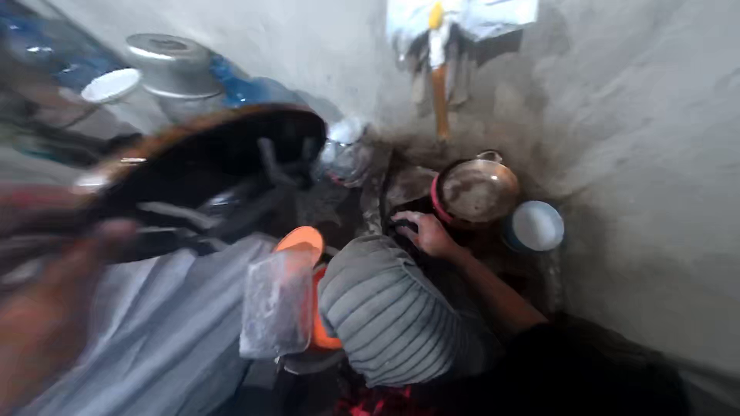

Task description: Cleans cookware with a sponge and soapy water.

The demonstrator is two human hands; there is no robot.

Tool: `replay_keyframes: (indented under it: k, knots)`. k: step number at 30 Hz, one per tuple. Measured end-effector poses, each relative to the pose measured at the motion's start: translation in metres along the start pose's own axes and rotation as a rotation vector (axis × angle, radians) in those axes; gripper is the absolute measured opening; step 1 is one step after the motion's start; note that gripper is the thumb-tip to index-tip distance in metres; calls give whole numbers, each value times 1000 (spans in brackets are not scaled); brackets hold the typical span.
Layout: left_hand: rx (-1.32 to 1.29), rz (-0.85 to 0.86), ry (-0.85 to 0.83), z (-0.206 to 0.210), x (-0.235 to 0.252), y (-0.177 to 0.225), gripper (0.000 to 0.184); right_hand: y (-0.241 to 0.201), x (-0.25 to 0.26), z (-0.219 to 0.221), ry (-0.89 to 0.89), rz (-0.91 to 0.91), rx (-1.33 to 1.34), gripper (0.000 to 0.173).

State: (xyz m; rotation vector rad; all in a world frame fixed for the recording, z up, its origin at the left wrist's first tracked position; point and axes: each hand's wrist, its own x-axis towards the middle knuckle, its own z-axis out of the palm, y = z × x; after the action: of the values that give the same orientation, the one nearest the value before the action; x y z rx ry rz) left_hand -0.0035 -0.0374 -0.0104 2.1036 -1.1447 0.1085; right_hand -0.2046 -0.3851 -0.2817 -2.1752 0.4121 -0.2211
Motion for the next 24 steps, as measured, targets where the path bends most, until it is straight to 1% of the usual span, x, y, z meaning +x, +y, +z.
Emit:
replay_keyframes:
  k: [1,2,3,5,7,10,12,13,14,15,16,19,21,22,24]
  knots:
    - [99,55,-61,30,19,14,36,16,-20,-3,54,60,27,33]
    - [144,67,-122,60,35,27,34,31,-37,-7,104,125,32,33]
    - [146,51,-175,89,48,37,29,47,-53,-11,166,178,31,33]
    - [38,-60,-268,141,65,52,21,75,-79,-17,378,251,4,33]
    - [-87,-161,-324,189,72,39,19,101,-99,-24,646,296,-49,35]
    - [-308,-333,-345,250,67,13,18,138,-119,-51,1038,435,-98,33]
    - [-424,-458,-343,278,62,3,19,159,-124,-76,1205,575,-87,34]
    - [-461,-510,-342,287,60,1,19,165,-123,-87,1258,638,-101,35]
    - [-493,-553,-340,295,60,-1,19,169,-119,-97,1284,658,-120,35]
    - [-527,-596,-343,302,59,-2,21,169,-112,-105,1266,639,-139,36]
    - [-559,-636,-340,309,57,-5,21,165,-104,-109,1183,601,-148,37]
    - [-687,-727,-325,330,53,-14,20,155,-64,-113,771,480,-245,33]
    - [-760,-798,-310,339,54,-14,22,160,-29,-109,579,418,-321,28]
    - [-789,-833,-300,344,55,-13,22,164,-14,-107,505,418,-351,27]
    - [-839,-889,-258,353,55,-16,23,165,11,-102,386,486,-345,29]
